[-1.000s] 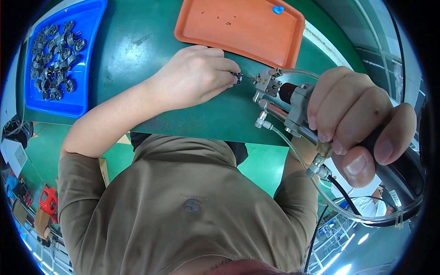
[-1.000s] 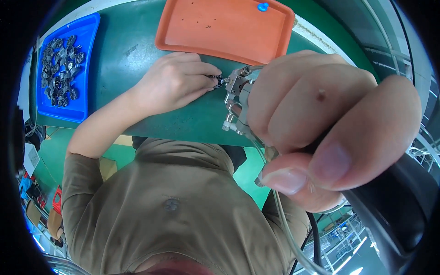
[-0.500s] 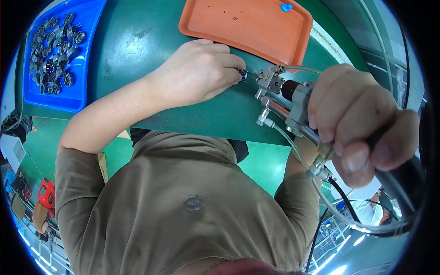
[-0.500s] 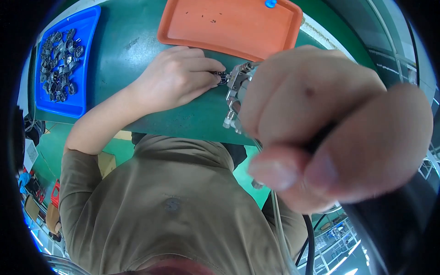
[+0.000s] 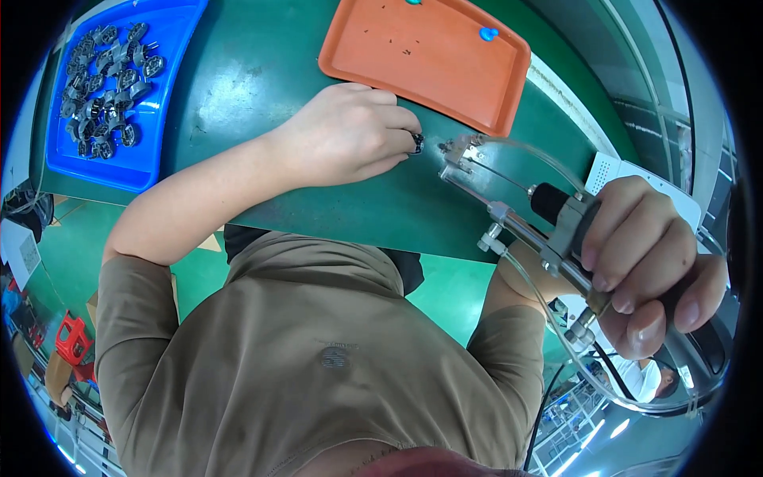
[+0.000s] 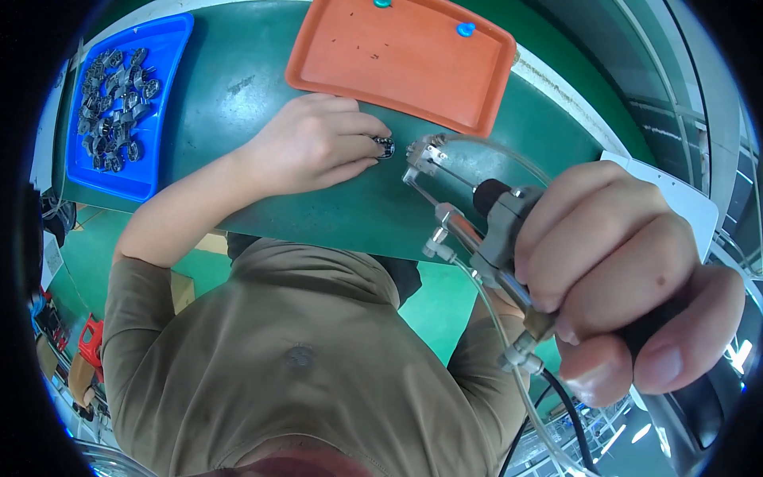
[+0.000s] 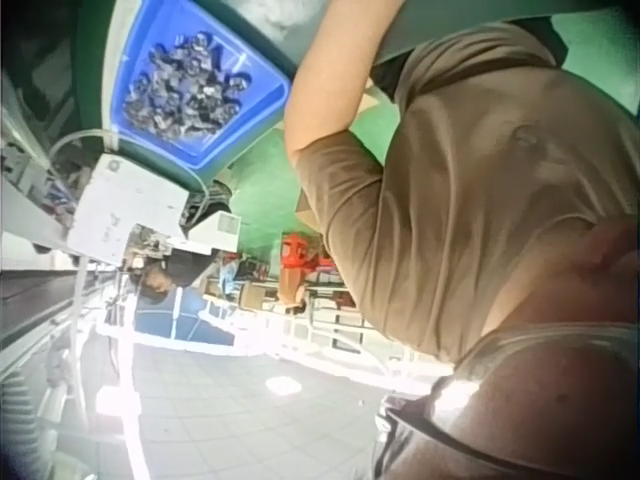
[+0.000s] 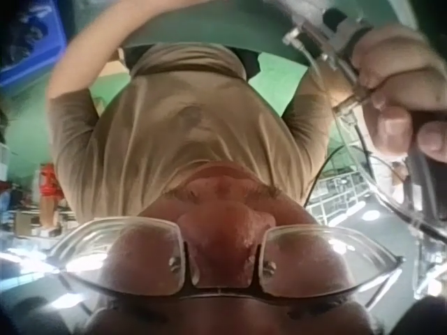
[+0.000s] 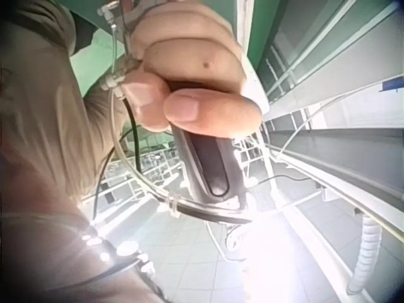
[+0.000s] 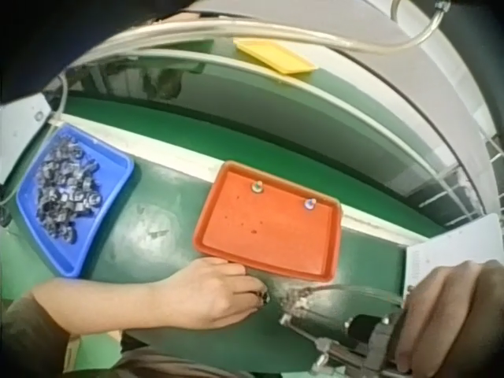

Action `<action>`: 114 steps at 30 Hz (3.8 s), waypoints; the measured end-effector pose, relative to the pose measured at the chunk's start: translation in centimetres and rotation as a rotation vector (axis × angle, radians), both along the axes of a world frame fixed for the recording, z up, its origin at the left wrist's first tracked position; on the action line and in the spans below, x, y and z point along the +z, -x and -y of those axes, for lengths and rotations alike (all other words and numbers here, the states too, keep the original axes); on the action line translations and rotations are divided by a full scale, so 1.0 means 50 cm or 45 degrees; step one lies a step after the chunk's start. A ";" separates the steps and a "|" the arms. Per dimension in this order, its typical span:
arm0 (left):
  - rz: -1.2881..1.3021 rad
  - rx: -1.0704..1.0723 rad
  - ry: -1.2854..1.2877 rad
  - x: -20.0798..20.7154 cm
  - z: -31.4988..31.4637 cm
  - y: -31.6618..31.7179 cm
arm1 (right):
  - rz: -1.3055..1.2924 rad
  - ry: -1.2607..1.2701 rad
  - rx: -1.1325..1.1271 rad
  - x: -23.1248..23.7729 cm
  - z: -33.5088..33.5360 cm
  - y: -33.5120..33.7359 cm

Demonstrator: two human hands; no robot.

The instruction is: The person fastens plastic components onto a small circular circuit board assembly using a pneumatic screwdriver to drive screws from a tray.

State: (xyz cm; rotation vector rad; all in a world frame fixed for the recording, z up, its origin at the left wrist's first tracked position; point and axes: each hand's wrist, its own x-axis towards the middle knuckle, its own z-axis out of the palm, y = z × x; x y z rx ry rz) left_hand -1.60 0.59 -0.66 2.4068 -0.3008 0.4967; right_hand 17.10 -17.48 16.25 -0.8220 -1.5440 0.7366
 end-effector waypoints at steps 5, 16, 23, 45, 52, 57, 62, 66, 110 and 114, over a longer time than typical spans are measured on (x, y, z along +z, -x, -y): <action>0.031 0.008 0.005 -0.012 0.002 -0.007 | -0.025 0.022 0.015 -0.006 0.001 0.000; 0.013 -0.001 0.049 -0.013 -0.001 -0.007 | -0.105 0.046 0.094 -0.048 -0.043 0.020; -0.032 -0.011 0.053 -0.014 0.004 0.000 | -0.107 0.026 0.096 -0.066 -0.058 0.044; -0.002 -0.002 -0.118 -0.010 0.004 0.005 | -0.384 0.043 -0.378 -0.075 -0.070 0.133; -0.026 0.138 -0.347 0.060 -0.009 0.043 | -0.279 -0.423 -0.144 0.008 0.028 0.076; 0.208 0.768 -0.420 0.139 -0.171 0.148 | -0.239 -0.339 -0.118 0.007 0.005 0.070; -0.081 1.260 -0.623 0.120 -0.298 0.316 | -0.249 -0.273 -0.363 0.002 -0.013 0.090; 0.080 1.506 -0.471 0.105 -0.308 0.409 | -0.238 -0.302 -0.327 -0.011 0.000 0.073; 1.127 2.326 2.040 -0.337 0.102 1.217 | -0.273 -0.102 -0.151 -0.011 -0.011 0.129; 1.326 2.408 2.136 -0.491 0.098 1.141 | -0.260 -0.080 -0.116 -0.015 -0.010 0.137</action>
